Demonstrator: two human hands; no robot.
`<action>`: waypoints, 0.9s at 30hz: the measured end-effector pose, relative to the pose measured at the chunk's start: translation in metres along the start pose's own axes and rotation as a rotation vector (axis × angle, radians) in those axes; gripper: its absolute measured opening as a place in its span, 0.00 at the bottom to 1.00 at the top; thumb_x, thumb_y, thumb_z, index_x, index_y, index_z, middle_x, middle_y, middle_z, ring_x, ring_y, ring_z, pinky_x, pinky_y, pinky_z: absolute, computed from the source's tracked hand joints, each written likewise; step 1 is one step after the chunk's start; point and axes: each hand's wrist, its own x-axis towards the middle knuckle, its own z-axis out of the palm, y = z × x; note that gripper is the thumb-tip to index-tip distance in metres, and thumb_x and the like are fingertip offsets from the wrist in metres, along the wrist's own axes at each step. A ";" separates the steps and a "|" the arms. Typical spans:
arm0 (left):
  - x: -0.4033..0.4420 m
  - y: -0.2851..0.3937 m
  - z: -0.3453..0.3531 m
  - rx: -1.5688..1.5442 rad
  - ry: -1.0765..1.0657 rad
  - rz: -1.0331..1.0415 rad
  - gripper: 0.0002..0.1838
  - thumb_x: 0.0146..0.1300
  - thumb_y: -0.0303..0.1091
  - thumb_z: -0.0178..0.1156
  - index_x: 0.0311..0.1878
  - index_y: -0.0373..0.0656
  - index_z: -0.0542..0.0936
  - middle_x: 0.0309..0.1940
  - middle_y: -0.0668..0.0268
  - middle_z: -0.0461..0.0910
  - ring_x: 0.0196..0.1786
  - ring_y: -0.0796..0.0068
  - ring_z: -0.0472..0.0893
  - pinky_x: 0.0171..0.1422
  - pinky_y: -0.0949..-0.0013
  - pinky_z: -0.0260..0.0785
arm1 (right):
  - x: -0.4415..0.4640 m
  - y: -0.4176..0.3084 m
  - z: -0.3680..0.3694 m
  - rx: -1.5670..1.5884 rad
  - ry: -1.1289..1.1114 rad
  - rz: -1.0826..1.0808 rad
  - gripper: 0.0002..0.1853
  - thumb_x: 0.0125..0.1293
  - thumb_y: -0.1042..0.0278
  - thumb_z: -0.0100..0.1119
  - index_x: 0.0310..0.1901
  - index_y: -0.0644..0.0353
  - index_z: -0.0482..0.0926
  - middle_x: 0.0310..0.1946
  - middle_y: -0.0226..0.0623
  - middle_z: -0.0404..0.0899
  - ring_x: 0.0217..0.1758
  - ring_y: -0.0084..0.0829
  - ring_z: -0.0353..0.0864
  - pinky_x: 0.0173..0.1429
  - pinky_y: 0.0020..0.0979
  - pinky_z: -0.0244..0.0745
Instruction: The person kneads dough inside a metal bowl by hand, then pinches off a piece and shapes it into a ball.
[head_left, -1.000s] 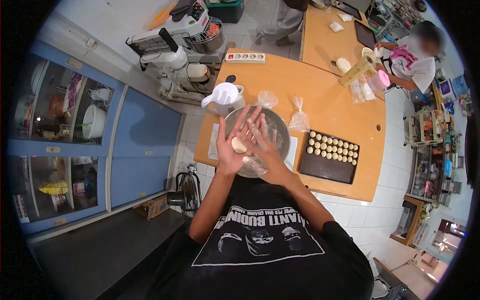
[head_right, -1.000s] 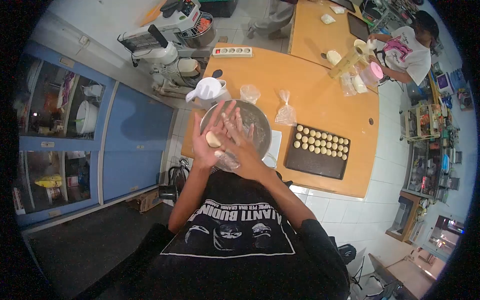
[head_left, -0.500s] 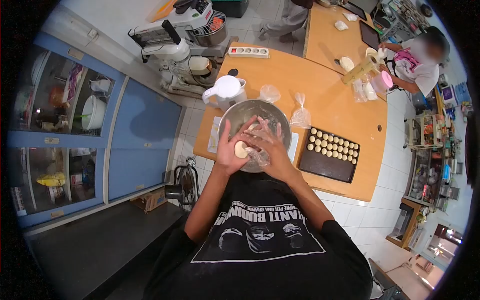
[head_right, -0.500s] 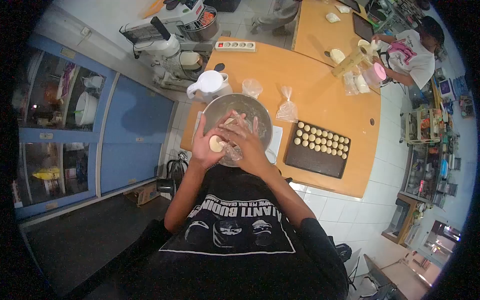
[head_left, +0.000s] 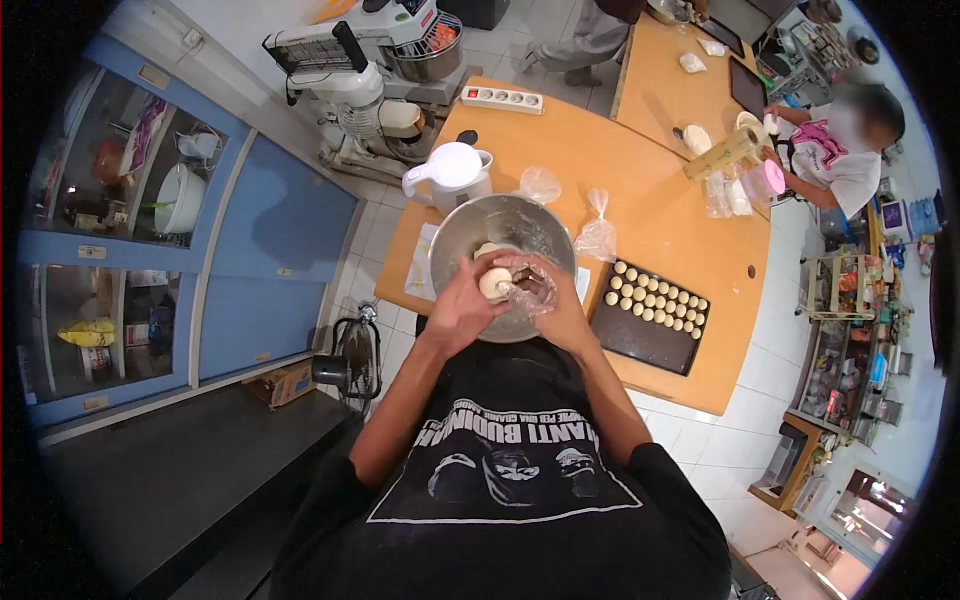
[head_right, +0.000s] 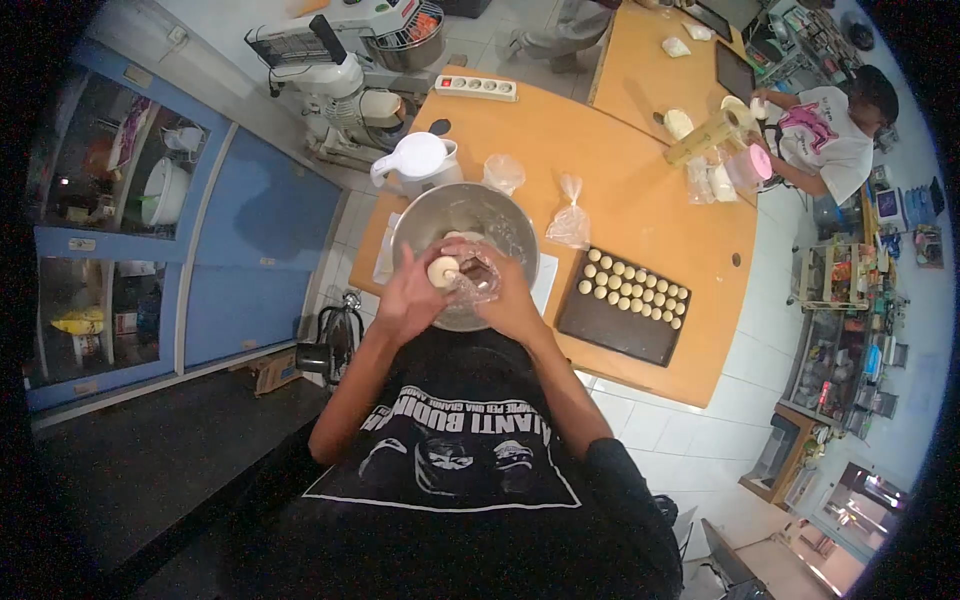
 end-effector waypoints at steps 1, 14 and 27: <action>0.000 -0.003 -0.011 0.408 0.035 0.121 0.32 0.75 0.50 0.55 0.73 0.38 0.66 0.66 0.57 0.72 0.68 0.64 0.74 0.69 0.59 0.71 | -0.001 0.001 0.000 0.185 0.092 0.019 0.15 0.67 0.80 0.65 0.54 0.63 0.79 0.46 0.32 0.83 0.51 0.23 0.81 0.59 0.28 0.76; -0.007 -0.003 -0.040 0.920 0.151 0.276 0.19 0.66 0.22 0.67 0.59 0.32 0.78 0.51 0.60 0.83 0.55 0.73 0.82 0.60 0.69 0.77 | -0.004 0.027 -0.005 0.201 0.201 0.147 0.11 0.67 0.80 0.66 0.49 0.66 0.80 0.44 0.35 0.83 0.48 0.23 0.82 0.58 0.28 0.78; -0.008 0.000 -0.059 0.800 0.074 0.232 0.25 0.67 0.25 0.66 0.66 0.28 0.74 0.60 0.55 0.80 0.61 0.65 0.81 0.65 0.65 0.78 | -0.007 0.029 0.017 -0.114 0.229 0.002 0.09 0.68 0.79 0.65 0.48 0.69 0.82 0.45 0.37 0.83 0.48 0.27 0.84 0.54 0.29 0.80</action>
